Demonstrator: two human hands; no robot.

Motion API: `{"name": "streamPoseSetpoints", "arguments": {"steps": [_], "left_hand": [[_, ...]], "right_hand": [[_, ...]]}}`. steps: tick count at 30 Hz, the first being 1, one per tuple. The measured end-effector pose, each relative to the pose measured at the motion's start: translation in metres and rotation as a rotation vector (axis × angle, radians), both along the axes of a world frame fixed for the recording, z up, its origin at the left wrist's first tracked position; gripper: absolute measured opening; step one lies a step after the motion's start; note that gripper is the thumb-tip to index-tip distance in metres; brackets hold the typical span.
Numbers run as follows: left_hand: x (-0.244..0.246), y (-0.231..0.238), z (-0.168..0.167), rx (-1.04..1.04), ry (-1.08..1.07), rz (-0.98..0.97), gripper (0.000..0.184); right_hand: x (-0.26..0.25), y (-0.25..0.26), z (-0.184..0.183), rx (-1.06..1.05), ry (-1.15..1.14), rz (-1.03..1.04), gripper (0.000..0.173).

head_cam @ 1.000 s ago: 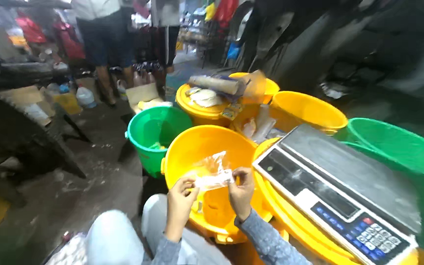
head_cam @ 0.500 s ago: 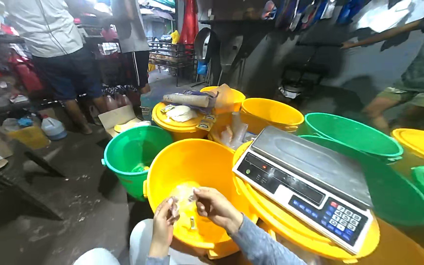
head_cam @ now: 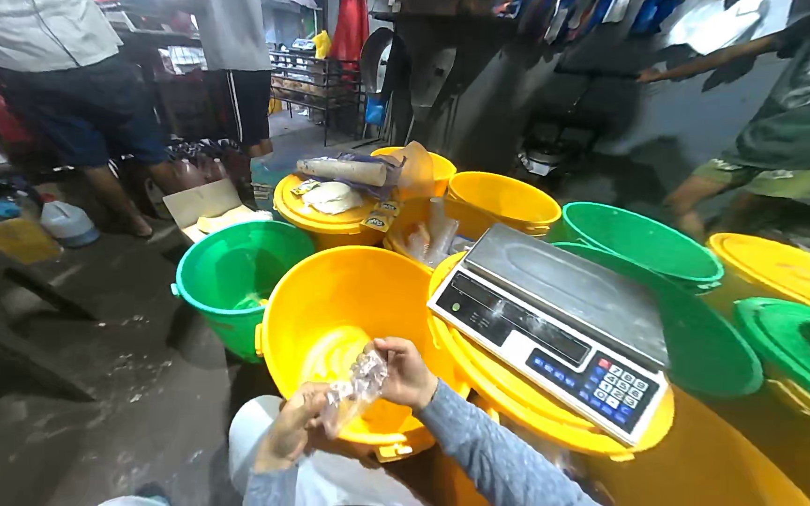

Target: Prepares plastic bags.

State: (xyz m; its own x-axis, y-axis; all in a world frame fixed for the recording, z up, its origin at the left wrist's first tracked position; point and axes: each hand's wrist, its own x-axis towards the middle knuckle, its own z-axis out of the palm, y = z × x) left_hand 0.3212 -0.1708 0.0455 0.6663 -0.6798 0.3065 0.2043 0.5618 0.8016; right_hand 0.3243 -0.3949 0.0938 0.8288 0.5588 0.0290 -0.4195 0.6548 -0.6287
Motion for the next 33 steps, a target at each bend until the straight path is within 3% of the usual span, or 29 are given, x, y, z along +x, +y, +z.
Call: {"name": "streamPoseSetpoints", "arguments": {"steps": [4, 7, 9, 12, 15, 17, 21, 24, 27, 33], "left_hand": [[-0.004, 0.015, 0.021, 0.156, -0.055, 0.302, 0.027], [-0.007, 0.028, 0.029, 0.315, -0.159, 0.421, 0.054], [-0.011, 0.023, 0.037, 0.424, -0.17, 0.548, 0.058], [-0.014, -0.002, 0.043, 0.391, -0.106, 0.867, 0.039], [-0.017, -0.042, 0.04, 0.242, -0.095, 1.212, 0.044], [-0.017, -0.059, 0.032, 0.227, -0.181, 1.374, 0.043], [-0.01, -0.06, 0.014, 0.356, -0.49, 1.637, 0.02], [-0.007, -0.058, 0.014, 0.472, -0.697, 1.752, 0.009], [-0.004, -0.059, 0.016, 0.594, -0.839, 1.814, 0.005], [-0.002, -0.055, 0.019, 0.737, -0.856, 1.845, 0.012]], "right_hand": [[0.009, -0.008, 0.008, -0.447, -0.404, -0.022, 0.026], [0.013, -0.006, 0.0, -0.407, -0.54, -0.05, 0.025], [0.009, 0.001, -0.003, -0.412, -0.587, -0.121, 0.031], [-0.002, 0.022, 0.0, -0.521, -0.546, -0.384, 0.024], [-0.01, 0.039, -0.001, -0.541, -0.499, -0.67, 0.014], [-0.011, 0.04, -0.001, -0.587, -0.57, -0.825, 0.02], [-0.003, 0.025, -0.01, -0.779, -0.841, -1.108, 0.028], [0.006, 0.01, -0.017, -0.935, -1.051, -1.266, 0.019], [0.008, 0.002, -0.016, -0.965, -1.191, -1.294, 0.015], [0.009, -0.002, -0.015, -0.855, -1.27, -1.317, 0.02]]}}
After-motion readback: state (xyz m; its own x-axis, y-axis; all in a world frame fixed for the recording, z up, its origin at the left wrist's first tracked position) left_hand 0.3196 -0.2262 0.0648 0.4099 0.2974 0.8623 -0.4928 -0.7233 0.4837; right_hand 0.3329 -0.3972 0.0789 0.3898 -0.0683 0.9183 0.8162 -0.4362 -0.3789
